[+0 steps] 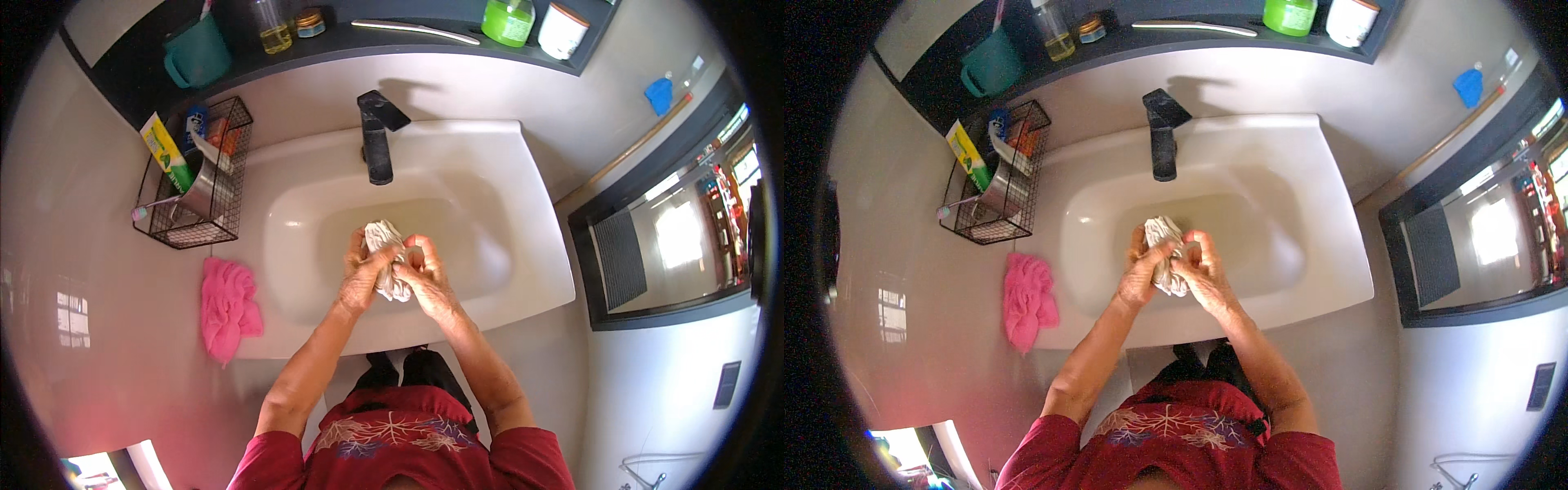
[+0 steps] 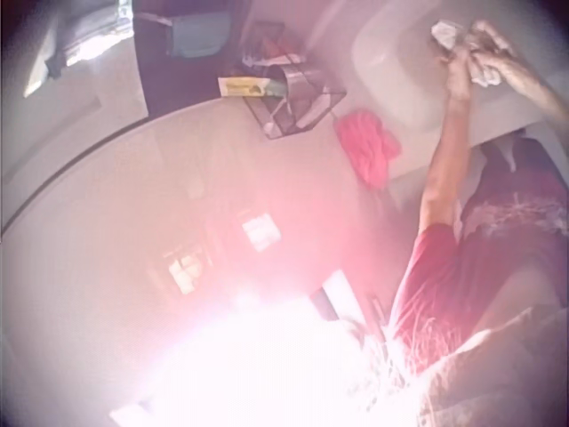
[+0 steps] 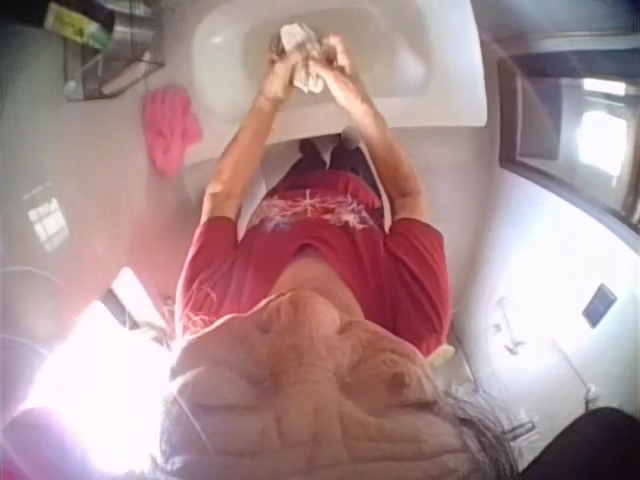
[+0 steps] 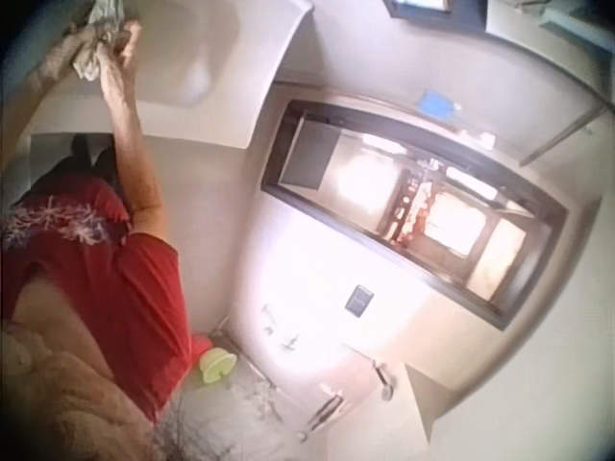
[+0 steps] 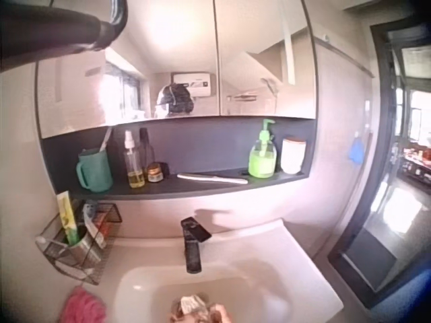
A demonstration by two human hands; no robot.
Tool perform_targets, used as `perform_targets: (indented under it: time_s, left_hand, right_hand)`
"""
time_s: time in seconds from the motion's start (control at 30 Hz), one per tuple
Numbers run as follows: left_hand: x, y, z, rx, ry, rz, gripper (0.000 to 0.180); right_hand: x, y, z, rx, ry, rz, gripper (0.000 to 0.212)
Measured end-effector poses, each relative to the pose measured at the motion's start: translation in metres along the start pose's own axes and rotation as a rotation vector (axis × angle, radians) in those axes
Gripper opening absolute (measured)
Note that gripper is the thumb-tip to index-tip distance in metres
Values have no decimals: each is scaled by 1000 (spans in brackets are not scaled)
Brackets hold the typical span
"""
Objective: The person cleans several bottles of toiletries from a bathroom cabinet using a cloth, then wipes the wall and sink area. They rinse the cloth under the faucet and wring it out.
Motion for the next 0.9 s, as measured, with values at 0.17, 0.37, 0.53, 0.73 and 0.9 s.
perform_targets:
  time_s: [0.17, 0.37, 0.53, 0.73, 0.9]
  left_hand:
    - [-10, 13, 7, 245, -303, -203, 66]
    - [-10, 15, -20, 356, -352, -186, 41]
    - [-49, 1, -38, 229, 6, -92, 27]
    - [-126, -12, -74, 188, -176, -211, 33]
    - [-173, -10, -94, -60, 59, -264, 37]
  right_hand:
    - [47, 16, -34, 130, 226, 156, 25]
    - [78, 44, -60, 285, 431, 306, 30]
    - [121, 67, -59, 277, 363, 324, 34]
    - [103, 82, -70, 104, 346, 187, 61]
    - [150, 99, -78, 213, 39, 341, 32]
Point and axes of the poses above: each hand's wrist, its own y-axis away from the middle knuckle, its own x-axis out of the back of the hand, z = x × y, the point moved 6 cm from there along -y, towards the middle knuckle, and after that the axes turned 13 degrees about -z, right-handed, at the moved point
